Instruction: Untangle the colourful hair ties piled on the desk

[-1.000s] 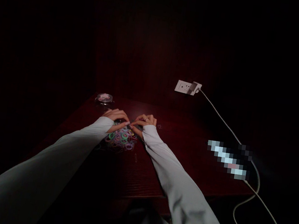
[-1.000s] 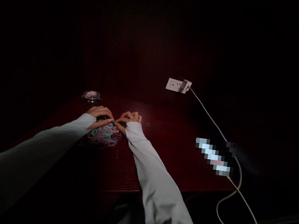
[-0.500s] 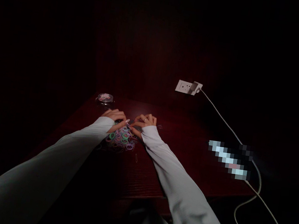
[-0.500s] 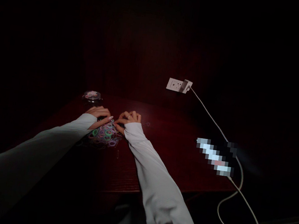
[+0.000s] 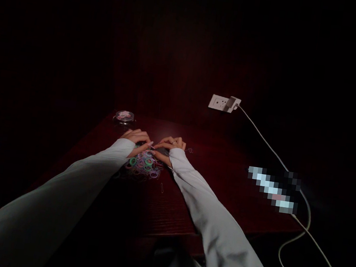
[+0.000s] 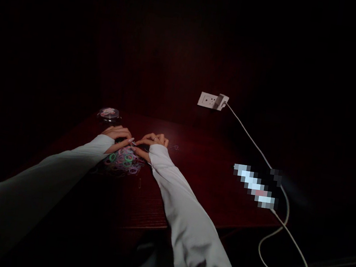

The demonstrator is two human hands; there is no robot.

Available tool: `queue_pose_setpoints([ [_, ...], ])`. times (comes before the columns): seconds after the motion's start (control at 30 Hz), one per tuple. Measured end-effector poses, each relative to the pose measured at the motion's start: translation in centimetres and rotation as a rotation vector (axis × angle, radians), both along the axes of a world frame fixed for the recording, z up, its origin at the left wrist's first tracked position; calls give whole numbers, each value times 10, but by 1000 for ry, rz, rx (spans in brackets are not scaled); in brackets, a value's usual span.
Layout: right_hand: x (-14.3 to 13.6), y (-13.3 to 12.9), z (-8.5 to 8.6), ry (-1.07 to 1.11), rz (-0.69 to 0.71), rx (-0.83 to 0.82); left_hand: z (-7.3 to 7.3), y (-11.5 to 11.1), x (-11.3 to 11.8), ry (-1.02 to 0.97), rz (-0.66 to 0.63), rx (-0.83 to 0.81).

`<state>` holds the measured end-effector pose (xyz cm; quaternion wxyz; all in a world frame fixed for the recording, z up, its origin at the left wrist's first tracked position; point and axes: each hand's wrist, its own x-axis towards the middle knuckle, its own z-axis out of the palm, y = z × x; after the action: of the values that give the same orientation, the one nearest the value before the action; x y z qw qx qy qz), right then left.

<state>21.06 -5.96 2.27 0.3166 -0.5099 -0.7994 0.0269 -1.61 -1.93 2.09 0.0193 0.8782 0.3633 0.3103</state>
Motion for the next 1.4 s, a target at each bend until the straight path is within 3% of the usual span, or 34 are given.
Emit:
queue_pose_setpoints([
  [0.3, 3, -7, 2, 50, 39, 42, 1, 0, 0, 20, -22, 1],
  [0.6, -1, 5, -1, -23, 16, -4, 1, -2, 0, 6, -17, 7],
  [0.83, 3, -8, 3, 39, 69, 53, -1, 0, 0, 1, 1, 31],
  [1.4, 5, -9, 5, 53, 52, 44, -11, 3, 3, -50, 5, 50],
])
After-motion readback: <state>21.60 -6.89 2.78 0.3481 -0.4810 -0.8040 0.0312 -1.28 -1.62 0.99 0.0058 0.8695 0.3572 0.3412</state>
